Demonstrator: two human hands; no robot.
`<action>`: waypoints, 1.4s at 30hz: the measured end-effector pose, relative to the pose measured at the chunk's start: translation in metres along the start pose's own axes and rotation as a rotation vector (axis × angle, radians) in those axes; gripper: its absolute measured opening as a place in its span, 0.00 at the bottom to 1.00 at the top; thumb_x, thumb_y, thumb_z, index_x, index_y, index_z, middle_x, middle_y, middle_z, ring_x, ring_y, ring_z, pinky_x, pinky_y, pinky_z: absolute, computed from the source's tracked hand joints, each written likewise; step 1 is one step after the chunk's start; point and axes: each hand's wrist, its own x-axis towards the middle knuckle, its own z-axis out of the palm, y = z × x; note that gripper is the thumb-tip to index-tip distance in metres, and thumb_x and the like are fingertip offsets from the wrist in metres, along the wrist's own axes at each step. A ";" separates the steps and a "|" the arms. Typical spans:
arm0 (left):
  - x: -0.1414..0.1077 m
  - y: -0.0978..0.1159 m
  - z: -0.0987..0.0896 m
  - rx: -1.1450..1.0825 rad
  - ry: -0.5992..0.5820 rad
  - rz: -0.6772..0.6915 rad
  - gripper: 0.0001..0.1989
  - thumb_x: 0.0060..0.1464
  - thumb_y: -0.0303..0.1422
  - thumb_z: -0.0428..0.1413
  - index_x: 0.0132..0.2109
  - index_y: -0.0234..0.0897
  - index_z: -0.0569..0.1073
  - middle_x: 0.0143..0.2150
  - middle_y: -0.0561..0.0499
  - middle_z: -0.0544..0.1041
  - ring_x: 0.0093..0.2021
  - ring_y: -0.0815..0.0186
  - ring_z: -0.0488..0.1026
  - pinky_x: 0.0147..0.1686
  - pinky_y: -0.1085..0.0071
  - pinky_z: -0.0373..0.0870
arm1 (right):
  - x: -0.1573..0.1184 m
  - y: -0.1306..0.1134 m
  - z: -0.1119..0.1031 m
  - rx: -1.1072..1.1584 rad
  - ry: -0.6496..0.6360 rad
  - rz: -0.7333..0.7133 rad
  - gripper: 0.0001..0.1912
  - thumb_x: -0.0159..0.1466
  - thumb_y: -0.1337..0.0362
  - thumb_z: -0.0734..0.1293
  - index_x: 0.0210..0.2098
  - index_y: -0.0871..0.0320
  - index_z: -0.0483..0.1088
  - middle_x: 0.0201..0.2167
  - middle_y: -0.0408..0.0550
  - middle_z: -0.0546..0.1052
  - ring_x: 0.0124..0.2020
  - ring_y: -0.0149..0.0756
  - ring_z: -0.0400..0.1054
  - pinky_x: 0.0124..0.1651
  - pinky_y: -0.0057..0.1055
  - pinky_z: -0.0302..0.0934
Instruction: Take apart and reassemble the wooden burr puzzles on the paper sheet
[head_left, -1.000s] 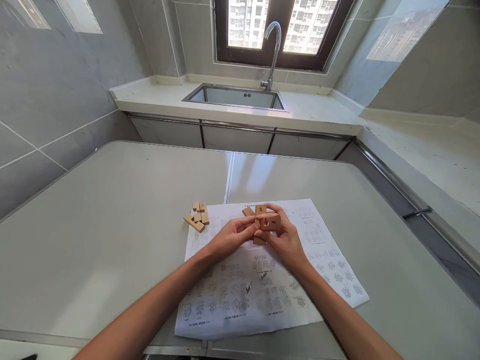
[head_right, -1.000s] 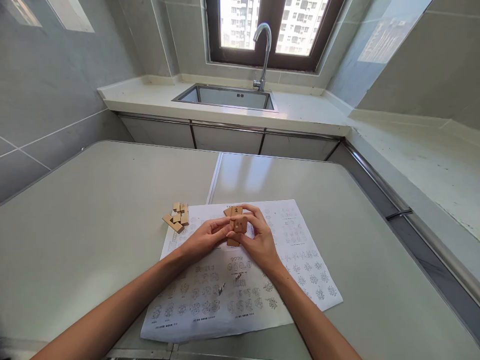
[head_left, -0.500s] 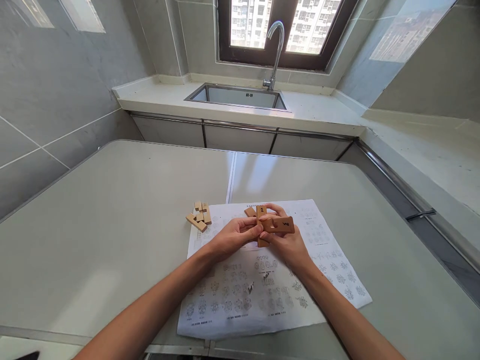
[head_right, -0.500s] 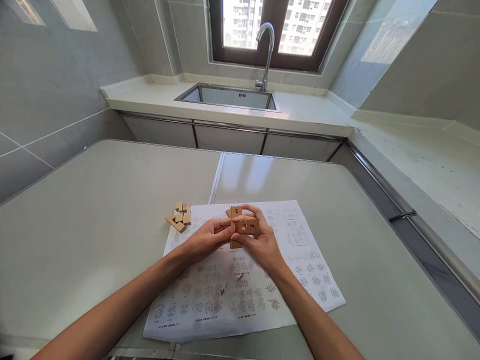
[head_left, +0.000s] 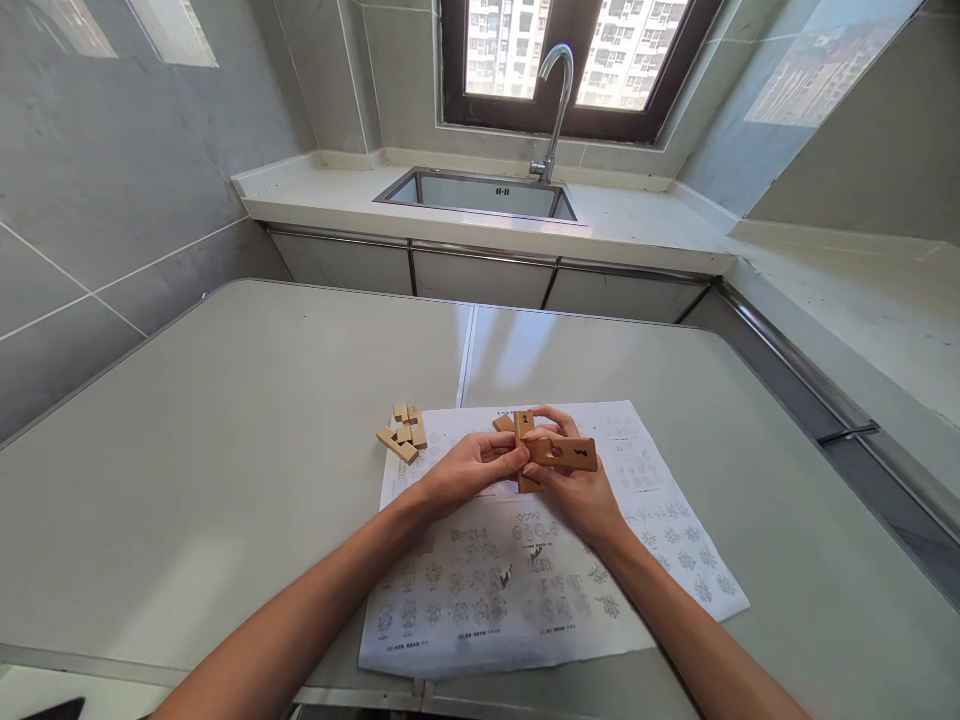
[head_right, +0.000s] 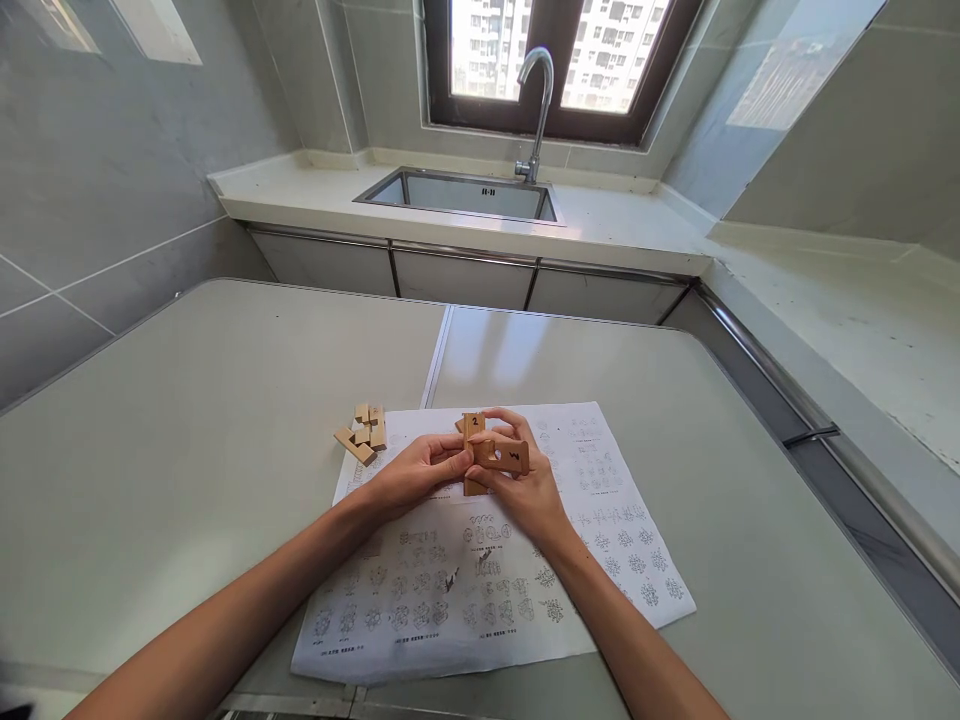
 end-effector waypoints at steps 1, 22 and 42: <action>0.000 0.003 0.000 0.026 -0.010 0.006 0.25 0.65 0.50 0.62 0.59 0.38 0.81 0.58 0.42 0.81 0.61 0.48 0.76 0.59 0.59 0.70 | 0.000 0.000 0.000 0.046 -0.016 0.033 0.14 0.67 0.50 0.74 0.48 0.47 0.76 0.62 0.49 0.72 0.53 0.46 0.78 0.51 0.45 0.78; 0.000 -0.003 0.008 -0.085 0.101 -0.033 0.27 0.58 0.51 0.67 0.52 0.32 0.82 0.53 0.40 0.83 0.54 0.50 0.80 0.54 0.62 0.74 | -0.001 -0.004 -0.001 0.295 0.002 0.198 0.16 0.61 0.51 0.79 0.45 0.47 0.79 0.65 0.48 0.67 0.56 0.49 0.73 0.54 0.45 0.74; 0.000 0.000 0.005 0.256 0.516 0.027 0.25 0.68 0.50 0.55 0.62 0.39 0.66 0.35 0.55 0.77 0.15 0.73 0.68 0.13 0.76 0.60 | 0.012 -0.004 -0.016 -0.059 0.235 0.321 0.23 0.73 0.43 0.63 0.32 0.55 0.71 0.29 0.43 0.75 0.30 0.35 0.66 0.37 0.31 0.61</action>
